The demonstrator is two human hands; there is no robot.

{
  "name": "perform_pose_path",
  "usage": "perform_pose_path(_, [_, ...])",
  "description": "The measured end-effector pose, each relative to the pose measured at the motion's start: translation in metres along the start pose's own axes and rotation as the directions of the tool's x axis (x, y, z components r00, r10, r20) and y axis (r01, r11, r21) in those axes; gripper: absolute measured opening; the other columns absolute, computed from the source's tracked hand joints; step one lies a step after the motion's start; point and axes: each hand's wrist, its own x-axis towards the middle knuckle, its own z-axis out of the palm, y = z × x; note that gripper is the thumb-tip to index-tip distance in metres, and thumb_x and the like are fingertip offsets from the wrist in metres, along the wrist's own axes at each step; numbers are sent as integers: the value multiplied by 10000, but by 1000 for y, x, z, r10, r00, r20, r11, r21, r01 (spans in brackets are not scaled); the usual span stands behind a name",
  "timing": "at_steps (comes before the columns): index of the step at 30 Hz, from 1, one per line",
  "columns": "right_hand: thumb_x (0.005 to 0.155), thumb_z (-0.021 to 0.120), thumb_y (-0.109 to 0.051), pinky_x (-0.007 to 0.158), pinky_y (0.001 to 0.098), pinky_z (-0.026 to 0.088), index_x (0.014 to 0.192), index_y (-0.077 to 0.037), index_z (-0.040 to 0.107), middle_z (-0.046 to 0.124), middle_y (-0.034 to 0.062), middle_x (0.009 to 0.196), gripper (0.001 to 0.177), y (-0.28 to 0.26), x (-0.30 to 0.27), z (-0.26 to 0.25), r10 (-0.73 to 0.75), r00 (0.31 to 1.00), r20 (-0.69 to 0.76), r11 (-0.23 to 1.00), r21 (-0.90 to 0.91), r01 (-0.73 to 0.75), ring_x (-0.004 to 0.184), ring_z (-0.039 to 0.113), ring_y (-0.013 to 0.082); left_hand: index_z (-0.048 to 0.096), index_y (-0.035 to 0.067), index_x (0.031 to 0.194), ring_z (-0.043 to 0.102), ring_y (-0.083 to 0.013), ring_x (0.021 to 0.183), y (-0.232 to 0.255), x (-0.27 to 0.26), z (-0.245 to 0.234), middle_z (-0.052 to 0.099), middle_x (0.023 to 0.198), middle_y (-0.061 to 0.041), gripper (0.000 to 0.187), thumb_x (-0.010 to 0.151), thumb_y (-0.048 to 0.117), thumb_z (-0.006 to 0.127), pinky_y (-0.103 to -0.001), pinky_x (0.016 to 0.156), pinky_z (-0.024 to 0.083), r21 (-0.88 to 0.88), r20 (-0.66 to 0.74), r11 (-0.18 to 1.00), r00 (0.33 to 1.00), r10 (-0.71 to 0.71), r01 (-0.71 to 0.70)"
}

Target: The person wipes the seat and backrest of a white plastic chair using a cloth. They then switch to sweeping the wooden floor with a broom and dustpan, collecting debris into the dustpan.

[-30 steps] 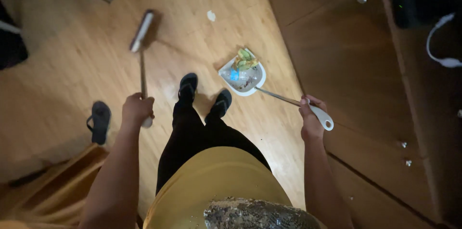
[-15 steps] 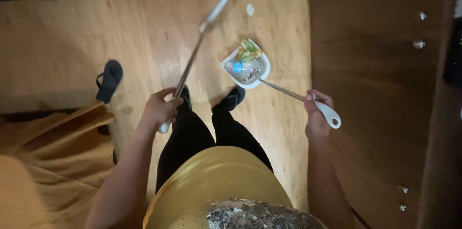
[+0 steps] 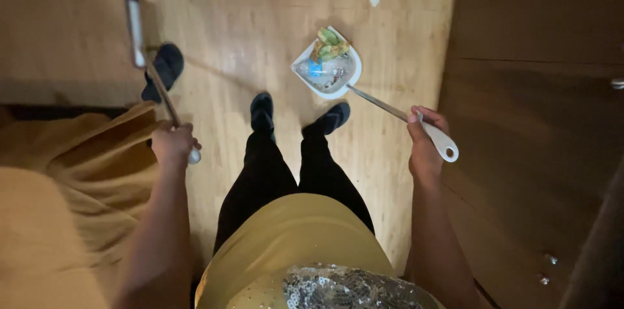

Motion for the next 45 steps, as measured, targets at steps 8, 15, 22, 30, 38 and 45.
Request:
perform_pose_path(8, [927, 760, -60, 862, 249, 576, 1126, -122, 703, 712, 50, 1074, 216, -4, -26, 58, 1, 997, 82, 994, -108, 8, 967, 633, 90, 585, -8, 1431, 654, -514, 1165, -11, -56, -5, 700, 1166, -352, 527, 951, 208, 557, -629, 968, 529, 341, 356, 923, 933, 48, -177])
perform_pose_path(15, [916, 804, -72, 813, 211, 591, 1110, -127, 714, 708, 53, 1038, 221, -7, -32, 94, -73, 981, 177, 991, -97, 92, 899, 654, 72, 537, -29, 1445, 646, -259, 487, -2, -70, -109, 612, 656, -204, 566, 919, 122, 680, -337, 412, 582, -157, 432, 984, 902, -6, 82])
perform_pose_path(22, [959, 778, -122, 806, 200, 614, 1137, -148, 664, 724, 58, 1133, 213, -23, -39, 119, -86, 963, 255, 988, -103, 115, 926, 667, 66, 524, -14, 1494, 663, -277, 556, -53, 2, -136, 640, 719, -230, 535, 1006, 160, 658, -385, 506, 560, -208, 100, 976, 991, 87, -65])
perform_pose_path(30, [990, 736, -118, 826, 184, 601, 1159, -140, 637, 706, 84, 1209, 198, -26, -34, 152, -102, 938, 331, 985, -101, 142, 1006, 662, 77, 571, -129, 1388, 707, -426, 1003, -143, 134, -102, 689, 1117, -334, 650, 861, 125, 854, -528, 831, 568, -154, -79, 988, 997, 6, -18])
perform_pose_path(38, [969, 754, -107, 813, 180, 606, 1143, -131, 643, 706, 65, 1151, 208, -26, -12, 173, -135, 917, 375, 977, -105, 187, 934, 642, 91, 564, -17, 1450, 763, -284, 722, -46, -11, -54, 731, 1095, -253, 512, 955, 107, 610, -403, 622, 586, -245, 195, 956, 974, -113, 160])
perform_pose_path(45, [932, 793, -89, 731, 160, 558, 1063, -147, 678, 718, 16, 1020, 183, -37, 8, 177, -184, 889, 419, 973, -47, 224, 889, 628, 42, 574, 9, 1419, 638, -258, 412, -25, -67, -23, 624, 605, -186, 536, 918, 142, 714, -350, 387, 564, -513, 184, 849, 982, -33, 125])
